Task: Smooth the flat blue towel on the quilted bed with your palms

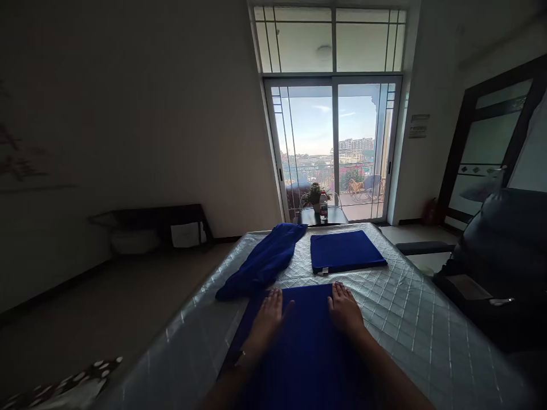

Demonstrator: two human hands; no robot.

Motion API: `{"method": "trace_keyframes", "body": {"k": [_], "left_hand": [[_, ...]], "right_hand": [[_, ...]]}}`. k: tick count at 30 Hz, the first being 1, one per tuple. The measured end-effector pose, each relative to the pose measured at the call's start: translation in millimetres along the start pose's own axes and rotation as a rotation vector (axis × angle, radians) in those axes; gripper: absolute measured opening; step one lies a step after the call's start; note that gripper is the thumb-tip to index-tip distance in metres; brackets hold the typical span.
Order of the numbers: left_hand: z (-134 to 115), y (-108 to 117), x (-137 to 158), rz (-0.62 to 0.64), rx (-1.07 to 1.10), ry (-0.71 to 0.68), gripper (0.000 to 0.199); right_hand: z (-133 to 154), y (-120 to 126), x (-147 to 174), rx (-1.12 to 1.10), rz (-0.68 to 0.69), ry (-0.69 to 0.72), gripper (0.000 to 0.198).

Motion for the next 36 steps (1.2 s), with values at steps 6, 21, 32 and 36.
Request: {"method": "trace_keyframes", "body": {"k": [6,21,32,36], "left_hand": [[-138,-14,-25,-0.005,0.147,-0.341,0.064],[28,2,-15,0.001,0.049,0.064,0.073],[78,2,0,-0.052,0.046,0.150,0.083],[80,-3,-1,-0.077,0.051,0.159,0.084]], "right_hand": [[-1,-4,1,0.046,-0.003,0.073,0.061],[-2,-4,-1,0.021,0.002,0.026,0.062],[-1,-9,-5,0.088,-0.008,0.048,0.063],[-3,-11,-7,0.105,-0.019,0.051,0.063]]}}
Point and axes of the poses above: each hand's wrist, its own x-axis away from the middle knuckle, its own y-axis out of the back of the hand, z = x × y, the point moved 8 cm from there along -x, towards the middle knuckle, and after that the axes turned 1 degree about -y, right-handed, at the moved point
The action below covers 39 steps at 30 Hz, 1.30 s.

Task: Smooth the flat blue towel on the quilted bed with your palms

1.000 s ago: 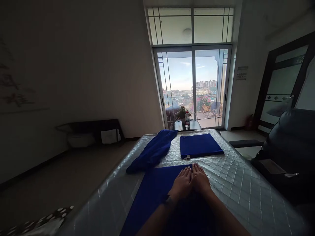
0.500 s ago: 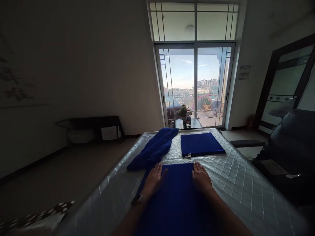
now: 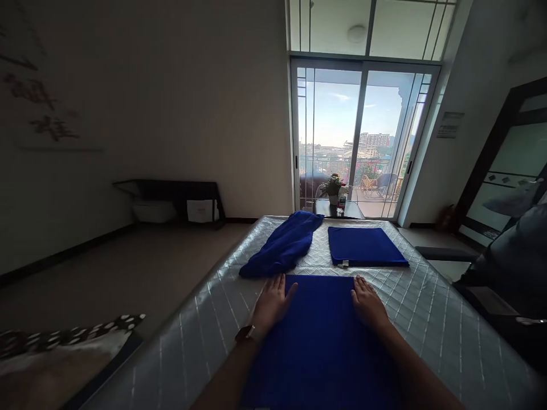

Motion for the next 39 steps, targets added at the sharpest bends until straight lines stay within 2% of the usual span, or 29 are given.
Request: {"method": "trace_keyframes", "body": {"k": [7,16,23,29,39], "left_hand": [[1,-3,-1,-0.019,0.015,0.000,0.088],[-4,6,2,-0.006,0.028,0.004,0.089],[-4,7,3,-0.003,0.043,0.014,0.092],[-2,3,1,-0.029,0.048,0.006,0.089],[-1,1,-1,-0.029,0.026,-0.039,0.087]], "right_hand": [[0,-1,-2,0.052,0.001,0.010,0.061],[8,9,2,0.130,0.023,-0.005,0.061],[19,13,25,0.203,0.034,-0.076,0.062],[22,3,43,0.169,0.070,-0.069,0.065],[21,10,48,0.049,0.100,-0.055,0.066]]}}
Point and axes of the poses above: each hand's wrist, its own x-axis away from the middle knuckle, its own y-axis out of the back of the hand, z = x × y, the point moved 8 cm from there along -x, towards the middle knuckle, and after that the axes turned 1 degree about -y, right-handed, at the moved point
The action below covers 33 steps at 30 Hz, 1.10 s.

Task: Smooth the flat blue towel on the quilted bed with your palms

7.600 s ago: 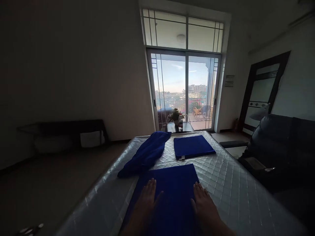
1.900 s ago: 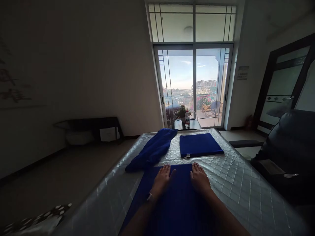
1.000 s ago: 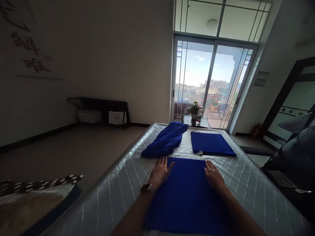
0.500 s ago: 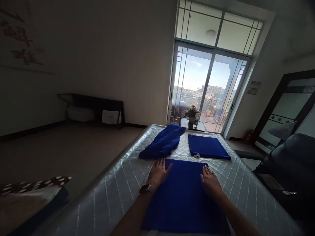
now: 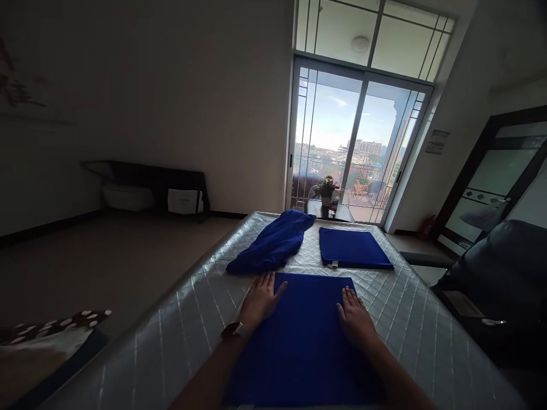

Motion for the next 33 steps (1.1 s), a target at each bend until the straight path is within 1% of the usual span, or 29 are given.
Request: {"method": "trace_keyframes", "body": {"k": [5,9,11,13,15,16,19,22,24,25,27,29,31,33], "left_hand": [[-3,7,3,-0.008,-0.030,-0.002,0.083],[-2,17,6,-0.066,-0.031,0.022,0.075],[-7,23,7,-0.092,-0.042,-0.004,0.073],[-20,28,9,-0.108,-0.041,-0.043,0.073],[-44,30,14,-0.093,-0.004,-0.104,0.069],[-62,28,18,-0.071,0.026,-0.146,0.066],[-129,15,35,0.024,0.108,-0.321,0.059],[-193,-2,50,0.124,0.154,-0.495,0.061],[-218,-11,52,0.155,0.172,-0.544,0.062],[-225,-13,49,0.158,0.173,-0.540,0.062],[-226,-18,42,0.157,0.156,-0.498,0.064],[-216,-22,36,0.160,0.116,-0.445,0.066],[-198,-22,32,0.156,0.068,-0.388,0.069],[-173,-21,31,0.158,0.024,-0.332,0.070]], "right_hand": [[-1,5,5,-0.080,0.018,0.007,0.066],[-2,9,8,-0.134,0.034,-0.014,0.067],[-2,10,8,-0.153,0.033,-0.018,0.067],[-2,9,8,-0.166,0.027,-0.017,0.067],[-3,8,8,-0.177,0.017,-0.017,0.067],[-4,7,7,-0.183,0.011,-0.016,0.067],[-5,6,6,-0.193,-0.002,-0.012,0.067],[-6,4,7,-0.187,-0.005,0.024,0.065],[-5,3,8,-0.170,-0.003,0.059,0.064],[-5,3,9,-0.161,-0.002,0.073,0.064],[-5,2,9,-0.152,-0.003,0.082,0.064],[-6,2,8,-0.166,-0.007,0.067,0.064],[-8,3,7,-0.198,-0.010,0.033,0.064],[-9,4,7,-0.225,-0.010,0.002,0.066]]}}
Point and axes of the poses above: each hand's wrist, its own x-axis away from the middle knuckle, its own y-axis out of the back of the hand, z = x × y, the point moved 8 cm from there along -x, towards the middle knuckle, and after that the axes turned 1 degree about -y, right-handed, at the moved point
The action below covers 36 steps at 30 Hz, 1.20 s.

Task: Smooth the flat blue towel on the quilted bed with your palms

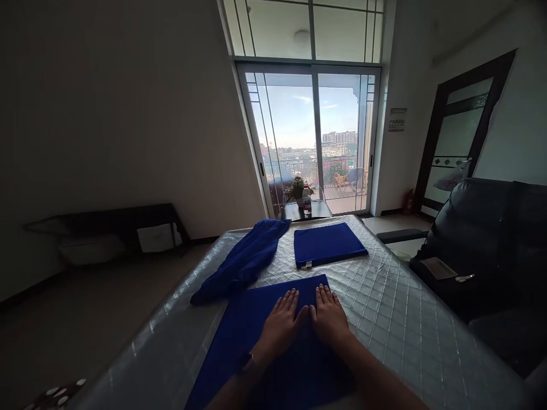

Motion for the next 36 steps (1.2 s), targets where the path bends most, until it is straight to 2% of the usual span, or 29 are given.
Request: {"method": "trace_keyframes", "body": {"k": [4,8,10,12,16,20,26,32,36], "left_hand": [[60,6,25,0.019,-0.042,0.102,0.071],[126,16,54,-0.025,-0.077,0.243,0.070],[150,19,65,-0.054,-0.094,0.304,0.070],[162,20,71,-0.068,-0.101,0.323,0.069],[164,20,72,-0.068,-0.076,0.321,0.074],[162,19,73,-0.036,-0.044,0.323,0.082],[159,23,74,-0.083,-0.058,0.288,0.084],[155,25,72,-0.062,-0.047,0.304,0.094],[153,28,73,-0.069,-0.035,0.324,0.090]], "right_hand": [[2,2,1,-0.017,0.007,-0.016,0.067],[3,4,2,0.000,0.020,-0.013,0.067],[4,4,1,0.013,0.029,-0.006,0.067],[4,5,2,0.030,0.020,0.008,0.067],[6,4,6,0.083,-0.016,0.027,0.066],[3,-3,11,0.102,0.002,-0.005,0.069],[2,-6,11,0.152,-0.001,-0.022,0.070],[5,-5,11,0.206,0.011,-0.029,0.069],[9,-1,12,0.211,0.051,-0.043,0.069]]}}
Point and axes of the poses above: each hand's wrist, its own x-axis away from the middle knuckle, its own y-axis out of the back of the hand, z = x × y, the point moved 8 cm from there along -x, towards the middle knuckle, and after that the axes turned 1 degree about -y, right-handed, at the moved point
